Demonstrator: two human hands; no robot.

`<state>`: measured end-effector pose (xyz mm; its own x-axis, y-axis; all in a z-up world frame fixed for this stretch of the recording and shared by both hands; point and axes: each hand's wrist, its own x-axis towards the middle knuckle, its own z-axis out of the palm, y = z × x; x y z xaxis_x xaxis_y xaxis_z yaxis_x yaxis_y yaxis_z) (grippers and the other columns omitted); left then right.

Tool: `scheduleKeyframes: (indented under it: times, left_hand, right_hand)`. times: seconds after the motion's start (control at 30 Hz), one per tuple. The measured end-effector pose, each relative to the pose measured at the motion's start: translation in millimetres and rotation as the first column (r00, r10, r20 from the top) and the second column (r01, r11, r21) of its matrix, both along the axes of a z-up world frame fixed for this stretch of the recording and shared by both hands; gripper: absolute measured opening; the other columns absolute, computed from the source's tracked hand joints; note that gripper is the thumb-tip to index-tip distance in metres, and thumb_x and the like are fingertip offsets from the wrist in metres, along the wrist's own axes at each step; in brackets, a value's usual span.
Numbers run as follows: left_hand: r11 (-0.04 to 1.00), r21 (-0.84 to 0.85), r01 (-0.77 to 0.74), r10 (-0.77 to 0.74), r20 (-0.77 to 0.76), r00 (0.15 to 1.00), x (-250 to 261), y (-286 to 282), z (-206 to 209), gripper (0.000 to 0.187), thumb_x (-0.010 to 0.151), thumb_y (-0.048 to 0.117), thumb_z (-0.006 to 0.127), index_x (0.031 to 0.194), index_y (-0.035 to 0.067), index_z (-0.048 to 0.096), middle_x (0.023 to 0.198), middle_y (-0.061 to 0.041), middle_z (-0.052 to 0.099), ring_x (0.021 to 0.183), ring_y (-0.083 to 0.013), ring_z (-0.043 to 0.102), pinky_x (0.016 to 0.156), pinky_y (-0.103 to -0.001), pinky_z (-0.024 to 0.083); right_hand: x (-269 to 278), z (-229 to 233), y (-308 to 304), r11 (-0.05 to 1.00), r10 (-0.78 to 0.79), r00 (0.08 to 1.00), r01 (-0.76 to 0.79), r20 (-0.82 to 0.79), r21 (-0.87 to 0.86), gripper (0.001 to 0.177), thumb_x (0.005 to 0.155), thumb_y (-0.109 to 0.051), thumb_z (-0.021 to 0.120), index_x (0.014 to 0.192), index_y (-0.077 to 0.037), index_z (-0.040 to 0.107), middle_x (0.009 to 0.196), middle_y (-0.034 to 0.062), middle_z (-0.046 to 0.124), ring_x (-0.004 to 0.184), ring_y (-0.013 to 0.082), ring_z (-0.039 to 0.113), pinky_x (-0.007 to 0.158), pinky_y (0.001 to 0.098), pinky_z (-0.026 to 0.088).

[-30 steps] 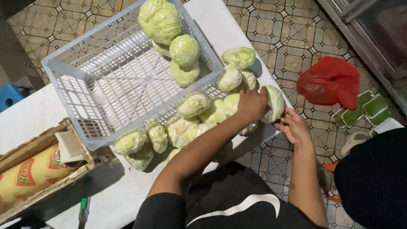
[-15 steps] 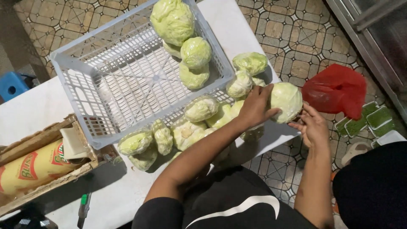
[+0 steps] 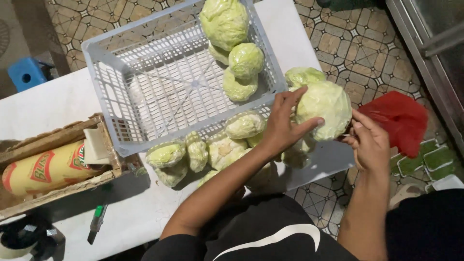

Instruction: Wrapping individual cabbages in plastic film and organizing them into a storage crate.

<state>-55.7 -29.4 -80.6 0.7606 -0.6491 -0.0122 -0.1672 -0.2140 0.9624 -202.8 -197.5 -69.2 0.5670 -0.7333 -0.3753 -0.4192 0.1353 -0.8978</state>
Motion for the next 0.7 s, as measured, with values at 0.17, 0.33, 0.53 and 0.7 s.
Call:
scheduleKeyframes:
  times: [0.17,0.33,0.53,0.7]
  left_hand:
    - [0.984,-0.072,-0.166,0.164,-0.034,0.986,32,38,2,0.081,0.078,0.058,0.074,0.149,0.029,0.047,0.137,-0.019,0.049,0.116,-0.0316,0.059,0.097,-0.045,0.057]
    - [0.939,-0.141,-0.313,0.265,-0.282,0.922,70,88,45,0.081,0.088,0.043,0.077,0.157,0.025,0.038,0.14,-0.035,0.049,0.12,-0.0524,0.062,0.1,-0.05,0.06]
    - [0.837,-0.178,-0.517,0.447,-0.322,0.834,154,119,-23,0.089,0.087,0.043,0.08,0.157,0.017,0.033,0.139,-0.041,0.051,0.123,-0.0527,0.061,0.095,-0.053,0.059]
    - [0.766,-0.038,-0.642,0.597,-0.331,0.731,228,142,-76,0.08,0.077,0.048,0.088,0.127,-0.005,0.053,0.091,-0.025,0.065,0.06,-0.0281,0.07,0.045,-0.037,0.059]
  right_hand:
    - [59,44,42,0.98,0.193,0.979,-0.189,0.07,-0.055,0.046,0.101,-0.003,0.049,0.146,-0.007,0.055,0.139,0.0165,0.062,0.106,0.0214,0.065,0.08,0.0283,0.059]
    - [104,33,72,0.88,0.474,0.832,-0.442,0.287,-0.172,0.052,0.101,-0.001,0.057,0.152,0.004,0.046,0.128,0.0274,0.057,0.11,0.032,0.06,0.083,0.0498,0.059]
    - [204,-12,125,0.777,0.592,0.704,-0.628,0.392,-0.045,0.07,0.098,-0.006,0.065,0.158,0.0,0.03,0.148,0.0396,0.036,0.122,0.0379,0.053,0.098,0.0533,0.057]
    - [281,-55,160,0.795,0.548,0.771,-0.601,0.326,0.084,0.084,0.094,-0.013,0.075,0.16,-0.003,0.024,0.156,0.0396,0.026,0.138,0.0489,0.046,0.106,0.051,0.057]
